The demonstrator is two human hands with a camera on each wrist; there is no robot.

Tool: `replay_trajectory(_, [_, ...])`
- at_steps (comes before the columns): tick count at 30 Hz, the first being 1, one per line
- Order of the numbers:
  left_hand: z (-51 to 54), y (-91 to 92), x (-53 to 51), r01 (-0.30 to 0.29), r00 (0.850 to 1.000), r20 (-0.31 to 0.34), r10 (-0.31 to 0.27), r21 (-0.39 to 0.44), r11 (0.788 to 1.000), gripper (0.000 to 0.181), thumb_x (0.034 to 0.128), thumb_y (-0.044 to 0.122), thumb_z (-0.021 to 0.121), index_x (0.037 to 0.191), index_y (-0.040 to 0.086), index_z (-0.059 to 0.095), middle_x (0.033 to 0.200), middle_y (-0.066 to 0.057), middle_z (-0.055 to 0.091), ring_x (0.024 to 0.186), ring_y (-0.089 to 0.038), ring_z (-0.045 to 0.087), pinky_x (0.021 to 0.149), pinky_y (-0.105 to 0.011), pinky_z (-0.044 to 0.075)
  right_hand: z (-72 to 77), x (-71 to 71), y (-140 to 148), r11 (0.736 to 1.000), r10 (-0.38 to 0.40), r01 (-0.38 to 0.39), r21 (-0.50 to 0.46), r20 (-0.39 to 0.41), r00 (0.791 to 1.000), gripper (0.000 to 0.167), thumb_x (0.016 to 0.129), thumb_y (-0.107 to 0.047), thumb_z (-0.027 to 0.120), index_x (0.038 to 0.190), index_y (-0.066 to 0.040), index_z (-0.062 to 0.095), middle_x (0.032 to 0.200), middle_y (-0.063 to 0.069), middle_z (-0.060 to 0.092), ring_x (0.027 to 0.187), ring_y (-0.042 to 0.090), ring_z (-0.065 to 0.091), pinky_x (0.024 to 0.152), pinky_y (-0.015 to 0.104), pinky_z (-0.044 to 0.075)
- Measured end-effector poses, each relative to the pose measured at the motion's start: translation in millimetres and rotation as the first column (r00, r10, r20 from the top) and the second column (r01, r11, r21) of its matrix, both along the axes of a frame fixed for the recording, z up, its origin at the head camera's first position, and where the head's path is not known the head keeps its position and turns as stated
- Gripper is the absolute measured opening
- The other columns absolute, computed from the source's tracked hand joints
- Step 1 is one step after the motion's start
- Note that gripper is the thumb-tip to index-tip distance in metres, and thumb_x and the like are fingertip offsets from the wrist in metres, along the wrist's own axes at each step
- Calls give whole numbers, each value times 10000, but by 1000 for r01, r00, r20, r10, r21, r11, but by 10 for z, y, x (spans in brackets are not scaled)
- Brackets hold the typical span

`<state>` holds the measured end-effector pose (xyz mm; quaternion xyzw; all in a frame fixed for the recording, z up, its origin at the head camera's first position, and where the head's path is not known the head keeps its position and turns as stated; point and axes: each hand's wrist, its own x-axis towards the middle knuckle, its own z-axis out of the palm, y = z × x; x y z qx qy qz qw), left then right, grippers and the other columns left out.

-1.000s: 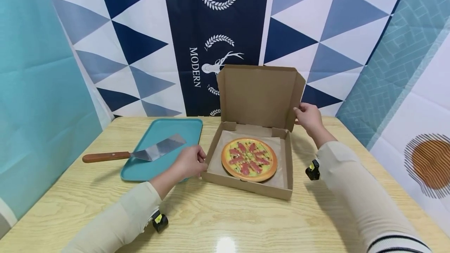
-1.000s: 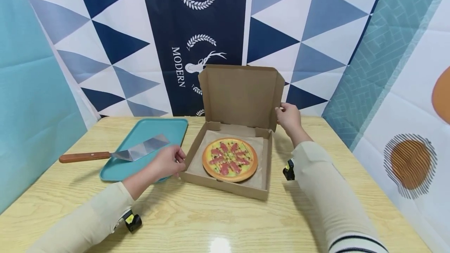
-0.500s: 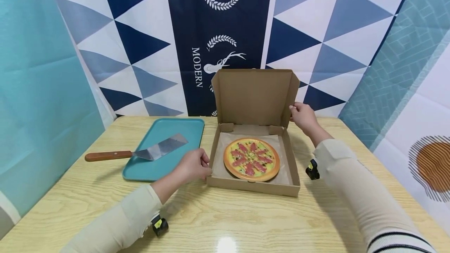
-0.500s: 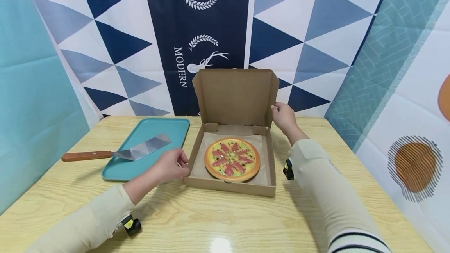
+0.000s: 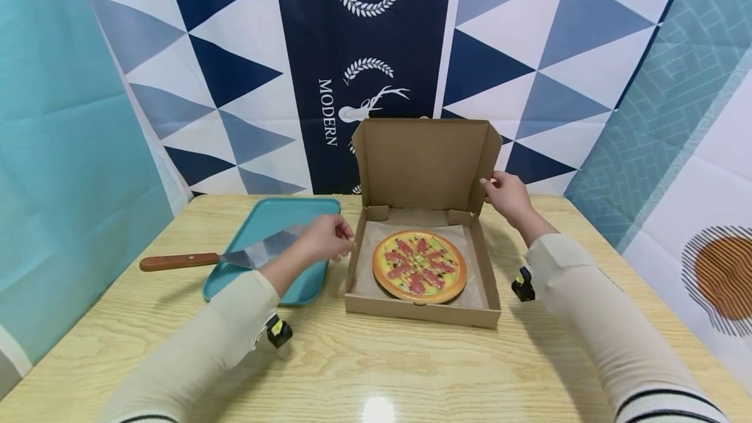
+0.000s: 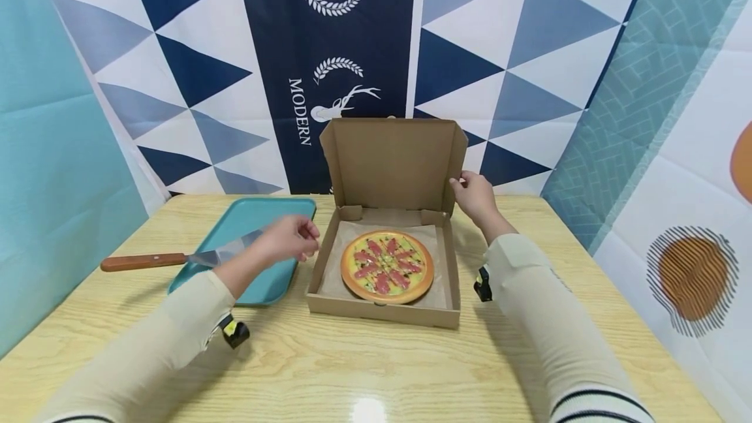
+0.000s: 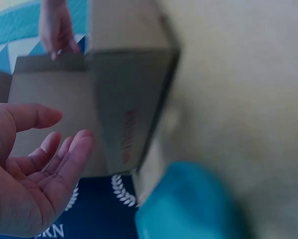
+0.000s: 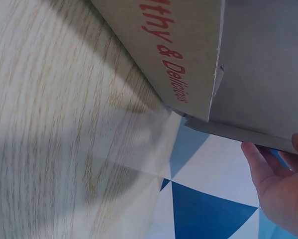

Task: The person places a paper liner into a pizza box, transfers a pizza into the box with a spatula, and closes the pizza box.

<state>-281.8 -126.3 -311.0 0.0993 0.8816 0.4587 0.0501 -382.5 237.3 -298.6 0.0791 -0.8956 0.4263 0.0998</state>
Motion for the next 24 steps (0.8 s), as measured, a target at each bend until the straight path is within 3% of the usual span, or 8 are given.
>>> replay_trajectory(3, [127,16,-223,-88,994,-62,91,55,995,153,837,-8,672,962,-39,589,818,-104,607,595,-142,593,625,-326,573,3,6,-7,1000,-17,17,20,-8,1000,326,1039,-181,447,1164,110,527,1154,319,568,986,417,630,733,281,534])
replay_trajectory(5, [199,26,-378,-149,981,-114,158,85,985,220,843,15,687,1037,-43,599,885,-121,622,640,-166,617,663,-337,577,1,10,-11,999,-29,29,28,-16,999,311,1033,-171,463,1150,107,536,1140,317,578,963,408,630,678,229,502])
replay_trajectory(8, [271,53,-593,-214,960,-166,228,94,972,379,872,95,709,1215,-10,586,1062,-147,630,852,-233,646,776,-369,561,-2,22,-18,999,-38,38,28,-27,999,310,1028,-160,470,1151,114,545,1138,328,583,952,421,634,661,222,495])
replay_trajectory(10, [277,79,-721,-223,955,-183,234,79,972,491,891,147,710,1332,23,534,1195,-154,605,1029,-272,614,859,-381,531,-6,28,-21,999,-44,45,31,-36,998,300,1026,-151,471,1135,116,553,1132,330,589,942,418,641,662,228,499])
replay_trajectory(13, [253,131,-874,-206,959,-189,211,46,977,639,904,179,703,1464,78,412,1352,-155,531,1228,-290,510,965,-402,472,-11,25,-18,998,-55,57,40,-48,997,273,1024,-140,470,1066,112,565,1094,322,603,858,370,653,633,229,492])
replay_trajectory(17, [220,194,-1017,-185,961,-196,194,67,981,711,911,140,690,1517,131,318,1426,-154,460,1285,-294,464,980,-418,466,-9,12,-14,997,-78,79,25,-64,995,243,1012,-120,490,991,104,581,1048,306,619,802,326,649,590,209,475])
replay_trajectory(21, [236,226,-1091,-162,960,-210,183,112,980,558,941,84,635,1455,98,418,1366,-159,511,1231,-291,509,934,-403,496,-1,-5,-6,996,-85,85,-9,-72,994,240,1006,-107,500,1005,112,598,1060,301,622,880,391,656,606,189,510])
replay_trajectory(24, [279,236,-1099,-163,960,-213,180,96,982,355,967,62,581,1319,51,542,1249,-156,582,1130,-285,560,892,-393,513,8,-15,4,996,-83,82,-21,-72,994,249,1011,-103,490,1019,122,596,1059,301,619,921,415,643,641,208,535])
